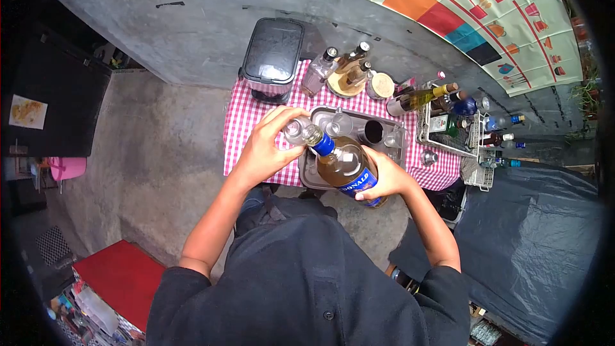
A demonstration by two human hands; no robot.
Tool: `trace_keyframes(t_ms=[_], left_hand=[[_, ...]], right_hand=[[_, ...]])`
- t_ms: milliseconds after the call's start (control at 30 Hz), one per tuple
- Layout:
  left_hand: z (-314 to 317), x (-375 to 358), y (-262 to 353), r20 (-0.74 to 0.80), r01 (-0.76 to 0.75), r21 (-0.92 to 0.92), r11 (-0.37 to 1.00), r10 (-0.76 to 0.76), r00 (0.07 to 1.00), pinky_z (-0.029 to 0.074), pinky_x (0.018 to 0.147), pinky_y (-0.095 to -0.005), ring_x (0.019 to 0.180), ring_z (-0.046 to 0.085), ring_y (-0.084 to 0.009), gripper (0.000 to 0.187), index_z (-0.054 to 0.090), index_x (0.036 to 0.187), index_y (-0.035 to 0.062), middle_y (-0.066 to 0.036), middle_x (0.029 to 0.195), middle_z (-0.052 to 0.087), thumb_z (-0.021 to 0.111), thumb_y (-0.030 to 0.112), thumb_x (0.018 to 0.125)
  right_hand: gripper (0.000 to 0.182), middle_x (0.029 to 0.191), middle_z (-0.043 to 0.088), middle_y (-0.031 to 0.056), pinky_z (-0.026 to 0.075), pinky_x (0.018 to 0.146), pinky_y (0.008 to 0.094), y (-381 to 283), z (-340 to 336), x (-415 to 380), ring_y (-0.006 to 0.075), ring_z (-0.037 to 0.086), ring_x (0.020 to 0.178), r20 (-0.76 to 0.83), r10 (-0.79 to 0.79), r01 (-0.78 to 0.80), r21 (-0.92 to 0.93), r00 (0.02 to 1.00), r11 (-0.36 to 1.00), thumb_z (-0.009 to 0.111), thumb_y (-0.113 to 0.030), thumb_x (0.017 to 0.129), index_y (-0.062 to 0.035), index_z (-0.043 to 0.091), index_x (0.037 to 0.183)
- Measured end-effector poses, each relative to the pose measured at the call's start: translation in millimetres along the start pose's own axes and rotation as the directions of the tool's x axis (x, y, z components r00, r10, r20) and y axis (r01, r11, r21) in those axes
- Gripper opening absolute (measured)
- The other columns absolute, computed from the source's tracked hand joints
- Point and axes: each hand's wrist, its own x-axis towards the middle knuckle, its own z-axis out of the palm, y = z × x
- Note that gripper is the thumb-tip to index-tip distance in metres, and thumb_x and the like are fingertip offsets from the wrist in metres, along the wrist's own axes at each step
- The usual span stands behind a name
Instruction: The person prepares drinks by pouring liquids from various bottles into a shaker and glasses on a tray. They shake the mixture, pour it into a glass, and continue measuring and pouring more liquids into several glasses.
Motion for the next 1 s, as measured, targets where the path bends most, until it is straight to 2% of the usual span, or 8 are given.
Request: trace_keyframes(t_ms=[333, 400, 1000], left_hand=[[4.8, -2.5, -4.8, -0.027, 0.024, -0.021, 0.999, -0.025, 0.999, 0.049, 0.093, -0.0326, 0.104, 0.065, -0.0200, 0.050, 0.062, 0.118, 0.0014, -0.011, 0.111, 0.065, 0.069, -0.004, 0.069], [5.8, -3.5, -5.8, -0.024, 0.074, -0.073, 0.995, -0.076, 0.997, 0.051, 0.091, -0.0318, 0.103, 0.066, -0.0191, 0.051, 0.062, 0.119, 0.0014, -0.011, 0.112, 0.066, 0.069, -0.004, 0.069], [14.6, -6.9, -18.1, -0.013, 0.089, -0.031, 0.996, -0.089, 0.996, 0.052, 0.089, -0.0316, 0.101, 0.067, -0.0181, 0.050, 0.063, 0.119, 0.0018, -0.011, 0.110, 0.068, 0.072, -0.002, 0.070]], right_hand=[[0.102, 0.129, 0.060, 0.0170, 0.044, 0.106, 0.0402, -4.3, -1.2, -1.7, 0.0247, 0.059, 0.119, 0.026, 0.029, -0.029, -0.004, 0.999, 1.000, 0.090, -0.037, 0.057, 0.0019, 0.044, 0.139], [0.102, 0.129, 0.060, 0.0168, 0.044, 0.105, 0.0402, -3.3, -1.2, -2.0, 0.0247, 0.059, 0.119, 0.035, 0.022, -0.022, 0.008, 0.999, 1.000, 0.090, -0.038, 0.058, 0.0019, 0.045, 0.139], [0.101, 0.131, 0.059, 0.0169, 0.044, 0.106, 0.0393, -1.5, -1.6, -7.5, 0.0239, 0.058, 0.120, 0.070, 0.090, -0.095, 0.066, 0.993, 0.993, 0.089, -0.034, 0.058, 0.0023, 0.044, 0.140]])
